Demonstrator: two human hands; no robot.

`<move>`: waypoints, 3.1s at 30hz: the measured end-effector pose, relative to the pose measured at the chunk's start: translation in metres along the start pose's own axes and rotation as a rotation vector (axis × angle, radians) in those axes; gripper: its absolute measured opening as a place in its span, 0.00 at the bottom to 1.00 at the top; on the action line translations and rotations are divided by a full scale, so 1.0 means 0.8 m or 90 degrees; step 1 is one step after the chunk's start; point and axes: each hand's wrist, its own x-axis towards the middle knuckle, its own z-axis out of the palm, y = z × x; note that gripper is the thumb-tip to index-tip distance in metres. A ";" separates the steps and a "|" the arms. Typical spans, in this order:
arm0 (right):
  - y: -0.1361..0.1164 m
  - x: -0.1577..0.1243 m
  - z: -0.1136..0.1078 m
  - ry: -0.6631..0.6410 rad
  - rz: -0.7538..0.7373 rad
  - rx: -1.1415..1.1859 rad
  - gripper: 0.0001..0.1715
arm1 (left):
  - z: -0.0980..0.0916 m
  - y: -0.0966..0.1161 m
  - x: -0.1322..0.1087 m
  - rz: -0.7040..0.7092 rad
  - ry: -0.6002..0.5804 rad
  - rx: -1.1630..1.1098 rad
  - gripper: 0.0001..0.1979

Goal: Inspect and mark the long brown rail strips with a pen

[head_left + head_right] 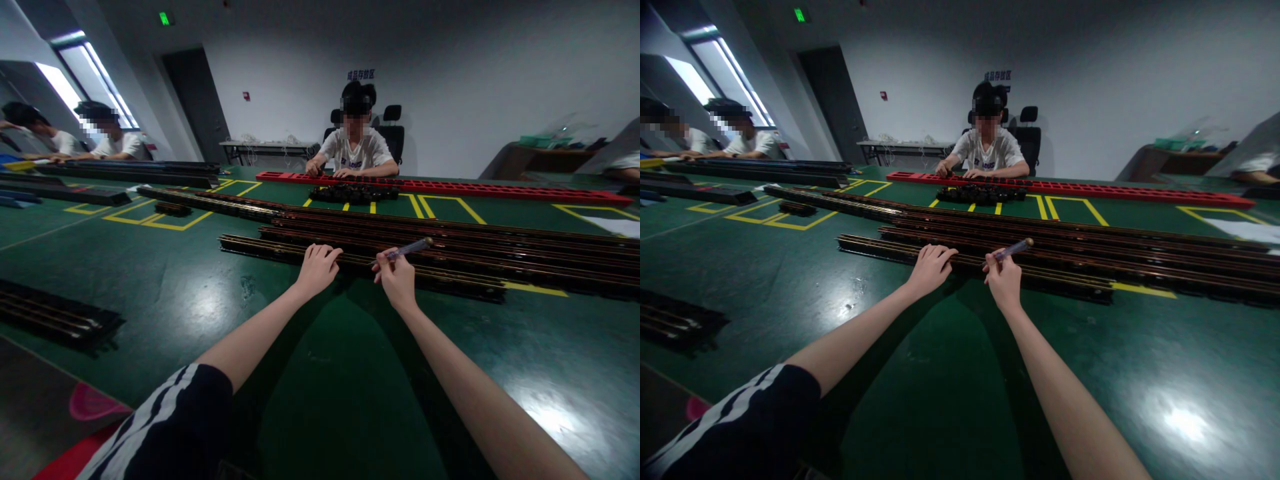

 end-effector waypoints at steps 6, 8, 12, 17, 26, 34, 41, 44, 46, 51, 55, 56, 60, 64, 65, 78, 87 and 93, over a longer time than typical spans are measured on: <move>-0.001 -0.001 0.000 -0.004 0.005 -0.002 0.27 | 0.000 -0.001 0.000 0.002 -0.003 0.005 0.17; -0.001 -0.001 0.000 -0.003 0.008 0.002 0.27 | 0.000 -0.001 0.000 0.002 -0.004 0.005 0.18; 0.001 0.000 0.000 -0.001 0.008 0.010 0.27 | -0.001 0.001 0.000 0.000 -0.005 0.008 0.18; 0.002 0.000 0.000 0.002 -0.003 0.003 0.27 | -0.001 0.001 0.000 0.001 -0.001 0.010 0.18; 0.003 0.000 0.001 0.001 0.000 0.005 0.27 | -0.002 0.002 0.000 -0.002 -0.014 0.017 0.18; 0.002 0.000 0.001 0.003 0.001 0.003 0.27 | -0.001 0.003 0.001 0.002 -0.017 0.029 0.19; 0.000 -0.001 0.000 -0.001 -0.004 0.001 0.27 | -0.001 0.004 0.000 0.005 -0.007 0.041 0.19; 0.000 0.000 0.001 -0.004 -0.007 -0.004 0.27 | -0.002 0.005 0.001 -0.004 -0.009 0.043 0.20; 0.000 0.000 0.001 -0.002 -0.007 -0.007 0.27 | -0.002 0.006 0.001 -0.007 -0.012 0.042 0.20; -0.002 -0.001 0.001 0.000 -0.005 -0.007 0.26 | -0.001 0.006 0.000 0.000 -0.013 0.049 0.21; -0.003 -0.001 0.001 0.000 -0.005 -0.003 0.27 | -0.001 0.006 -0.001 0.001 -0.015 0.060 0.20; -0.003 -0.001 0.001 0.002 -0.007 -0.003 0.27 | -0.001 0.006 -0.001 0.001 -0.014 0.062 0.20; -0.003 -0.002 0.000 0.010 -0.020 -0.011 0.26 | -0.001 0.005 -0.001 0.005 -0.009 0.059 0.20; -0.003 -0.003 -0.001 0.042 -0.028 -0.028 0.27 | -0.001 0.004 -0.001 0.006 -0.015 0.051 0.20; -0.003 -0.003 -0.001 0.044 -0.026 -0.028 0.27 | -0.001 0.004 -0.001 0.005 -0.017 0.050 0.20; -0.003 -0.001 -0.001 0.025 0.004 -0.012 0.28 | -0.001 0.005 -0.001 0.007 -0.018 0.063 0.21; 0.003 0.001 -0.001 -0.035 0.013 -0.014 0.28 | -0.003 0.004 0.000 -0.034 -0.021 0.042 0.20; 0.003 0.001 -0.001 -0.031 0.007 -0.009 0.29 | -0.003 0.003 0.001 -0.010 -0.015 0.001 0.21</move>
